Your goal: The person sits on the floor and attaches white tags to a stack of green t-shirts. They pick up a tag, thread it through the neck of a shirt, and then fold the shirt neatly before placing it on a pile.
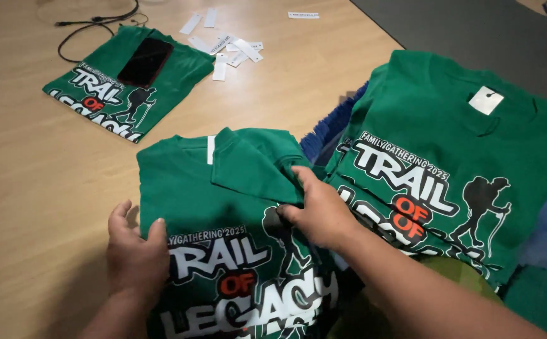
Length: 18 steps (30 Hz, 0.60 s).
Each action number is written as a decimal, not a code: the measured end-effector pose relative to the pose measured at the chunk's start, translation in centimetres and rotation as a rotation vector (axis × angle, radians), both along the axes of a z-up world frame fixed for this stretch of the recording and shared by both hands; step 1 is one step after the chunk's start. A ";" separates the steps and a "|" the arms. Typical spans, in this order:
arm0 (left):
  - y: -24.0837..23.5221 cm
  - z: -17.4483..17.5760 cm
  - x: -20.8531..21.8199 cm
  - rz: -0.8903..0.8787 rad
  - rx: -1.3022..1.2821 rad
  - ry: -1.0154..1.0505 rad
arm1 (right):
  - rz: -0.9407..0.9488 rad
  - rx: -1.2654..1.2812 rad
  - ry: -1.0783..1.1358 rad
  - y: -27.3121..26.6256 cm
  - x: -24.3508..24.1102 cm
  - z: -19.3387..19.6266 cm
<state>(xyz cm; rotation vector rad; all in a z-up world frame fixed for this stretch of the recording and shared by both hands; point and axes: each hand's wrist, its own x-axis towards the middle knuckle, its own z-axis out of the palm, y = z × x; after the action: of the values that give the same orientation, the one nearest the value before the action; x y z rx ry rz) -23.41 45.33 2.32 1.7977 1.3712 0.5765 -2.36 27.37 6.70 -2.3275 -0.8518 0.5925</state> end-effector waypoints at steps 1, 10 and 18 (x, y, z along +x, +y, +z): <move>0.1 0.2 -0.2 0.001 0.000 0.001 | 0.001 0.000 0.001 -0.3 -0.2 -0.6; -3.3 -1.6 5.4 -0.548 1.035 0.137 | 0.127 0.380 -0.739 -1.1 -2.5 -0.9; -5.0 -6.7 6.7 -0.575 0.842 0.221 | 0.394 0.257 -0.589 -0.8 -2.7 -2.9</move>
<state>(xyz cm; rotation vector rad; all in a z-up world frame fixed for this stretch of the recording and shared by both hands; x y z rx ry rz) -16.70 40.30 -4.43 2.8568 0.6778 0.7002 -5.07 26.58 3.78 -2.1218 -1.5737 -0.0775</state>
